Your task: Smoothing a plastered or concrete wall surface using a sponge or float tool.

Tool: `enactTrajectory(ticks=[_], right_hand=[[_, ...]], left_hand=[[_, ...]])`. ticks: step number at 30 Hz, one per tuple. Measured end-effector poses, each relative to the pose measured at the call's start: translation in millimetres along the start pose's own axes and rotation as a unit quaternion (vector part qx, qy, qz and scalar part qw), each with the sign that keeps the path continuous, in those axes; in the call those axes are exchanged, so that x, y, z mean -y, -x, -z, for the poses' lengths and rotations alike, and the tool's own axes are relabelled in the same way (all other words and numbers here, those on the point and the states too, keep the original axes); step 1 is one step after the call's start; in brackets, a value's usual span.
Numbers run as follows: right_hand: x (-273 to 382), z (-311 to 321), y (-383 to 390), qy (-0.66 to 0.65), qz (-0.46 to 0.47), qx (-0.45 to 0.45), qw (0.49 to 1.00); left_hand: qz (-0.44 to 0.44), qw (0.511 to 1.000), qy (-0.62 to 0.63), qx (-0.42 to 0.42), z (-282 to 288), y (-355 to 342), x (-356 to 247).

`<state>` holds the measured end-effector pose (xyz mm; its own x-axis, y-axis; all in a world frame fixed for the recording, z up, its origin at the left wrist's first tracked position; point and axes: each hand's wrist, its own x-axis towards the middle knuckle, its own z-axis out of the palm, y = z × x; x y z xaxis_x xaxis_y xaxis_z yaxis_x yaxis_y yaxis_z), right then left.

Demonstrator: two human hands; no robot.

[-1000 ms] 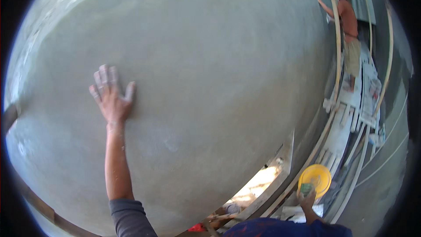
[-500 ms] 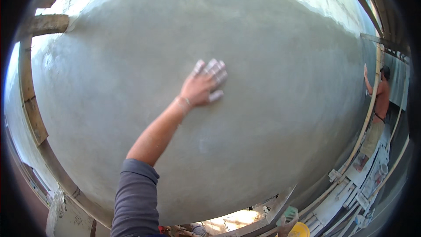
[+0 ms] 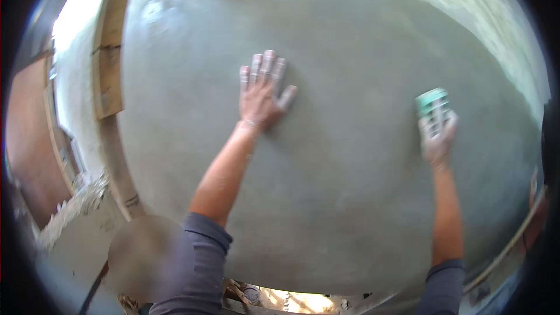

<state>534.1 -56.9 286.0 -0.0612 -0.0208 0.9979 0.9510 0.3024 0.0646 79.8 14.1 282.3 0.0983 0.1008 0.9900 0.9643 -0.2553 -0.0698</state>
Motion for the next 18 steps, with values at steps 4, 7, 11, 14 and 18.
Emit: enactTrajectory(ticks=[4,7,11,14,18], right_hand=[[-35,-27,-146,0.177,-0.174,-0.105,0.963],[40,-73,-178,0.157,0.042,-0.133,0.978],[161,-78,-84,0.020,0.203,-0.004,0.979],[173,-69,19,-0.039,0.289,0.095,0.952],[145,-3,150,-0.117,0.257,0.248,0.927]], left_hand=[[0.022,0.999,0.026,0.000,5,5,-14],[0.015,0.999,0.047,-0.017,4,7,-7],[0.051,0.997,0.035,-0.049,0,6,-7],[0.052,0.996,0.045,-0.062,-5,6,-5],[0.054,0.995,0.054,-0.056,-4,10,-4]])
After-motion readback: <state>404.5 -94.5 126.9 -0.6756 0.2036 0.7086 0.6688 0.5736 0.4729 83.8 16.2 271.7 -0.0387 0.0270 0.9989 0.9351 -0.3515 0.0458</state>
